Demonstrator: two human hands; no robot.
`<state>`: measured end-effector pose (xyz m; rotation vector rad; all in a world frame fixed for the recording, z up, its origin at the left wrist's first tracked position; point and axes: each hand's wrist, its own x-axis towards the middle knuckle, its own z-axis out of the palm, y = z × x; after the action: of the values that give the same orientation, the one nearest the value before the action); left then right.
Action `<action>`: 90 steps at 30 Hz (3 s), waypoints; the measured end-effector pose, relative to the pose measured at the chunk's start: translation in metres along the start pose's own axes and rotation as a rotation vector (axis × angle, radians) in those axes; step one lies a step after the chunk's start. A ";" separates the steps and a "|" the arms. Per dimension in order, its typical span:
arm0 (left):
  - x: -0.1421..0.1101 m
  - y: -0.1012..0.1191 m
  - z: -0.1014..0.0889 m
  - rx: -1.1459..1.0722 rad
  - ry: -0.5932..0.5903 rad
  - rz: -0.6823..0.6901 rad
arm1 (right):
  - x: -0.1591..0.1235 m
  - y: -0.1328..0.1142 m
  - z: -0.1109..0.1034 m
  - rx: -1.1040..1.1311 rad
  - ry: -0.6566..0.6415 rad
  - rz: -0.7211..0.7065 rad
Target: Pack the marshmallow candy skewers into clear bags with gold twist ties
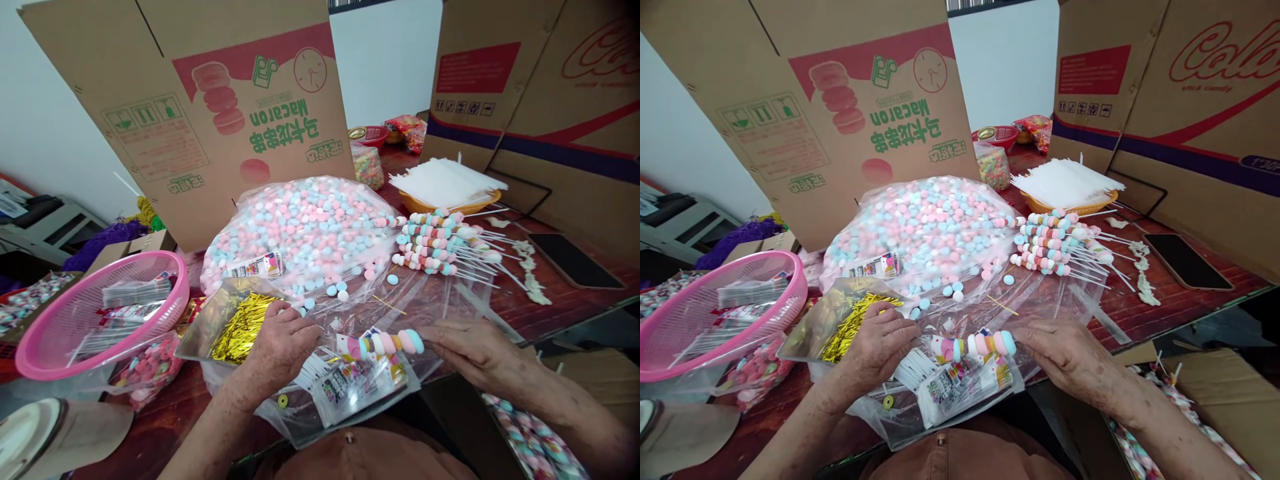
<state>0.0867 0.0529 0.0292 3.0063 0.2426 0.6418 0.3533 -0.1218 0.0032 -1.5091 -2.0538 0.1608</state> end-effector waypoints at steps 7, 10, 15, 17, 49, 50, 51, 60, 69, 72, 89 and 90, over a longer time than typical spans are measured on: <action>0.002 -0.001 -0.002 -0.027 0.028 0.028 | -0.001 -0.011 0.003 0.126 -0.115 0.061; -0.001 -0.002 0.003 -0.053 0.067 0.042 | -0.001 -0.015 0.008 0.083 -0.078 0.123; -0.004 -0.002 0.005 -0.012 0.125 0.015 | -0.005 -0.023 0.014 0.111 -0.140 0.126; -0.004 0.000 0.003 -0.027 0.110 0.028 | -0.006 -0.027 0.016 0.124 -0.102 0.157; -0.031 -0.009 -0.009 -0.249 0.097 -0.105 | -0.006 -0.018 0.014 0.147 0.245 0.151; -0.030 -0.009 -0.010 -0.241 0.100 -0.097 | -0.006 -0.017 0.013 0.145 0.215 0.133; -0.029 -0.009 -0.010 -0.228 0.107 -0.090 | -0.006 -0.017 0.013 0.141 0.180 0.121; -0.013 0.001 -0.006 -0.070 -0.038 0.027 | -0.006 -0.014 0.013 0.061 -0.021 0.112; -0.013 -0.002 -0.004 -0.010 -0.113 -0.005 | -0.005 -0.010 0.013 0.161 0.077 0.159; -0.013 -0.001 -0.003 -0.061 -0.094 -0.011 | -0.004 -0.009 0.011 0.189 0.148 0.184; -0.015 0.036 0.026 -0.581 -0.051 -0.348 | 0.064 -0.063 0.100 1.400 0.476 0.720; -0.017 0.037 0.027 -0.569 -0.065 -0.359 | 0.067 -0.063 0.103 1.429 0.539 0.757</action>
<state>0.0874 0.0131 0.0010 2.3554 0.4863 0.4746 0.2351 -0.0588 -0.0301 -1.0227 -0.4672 1.0816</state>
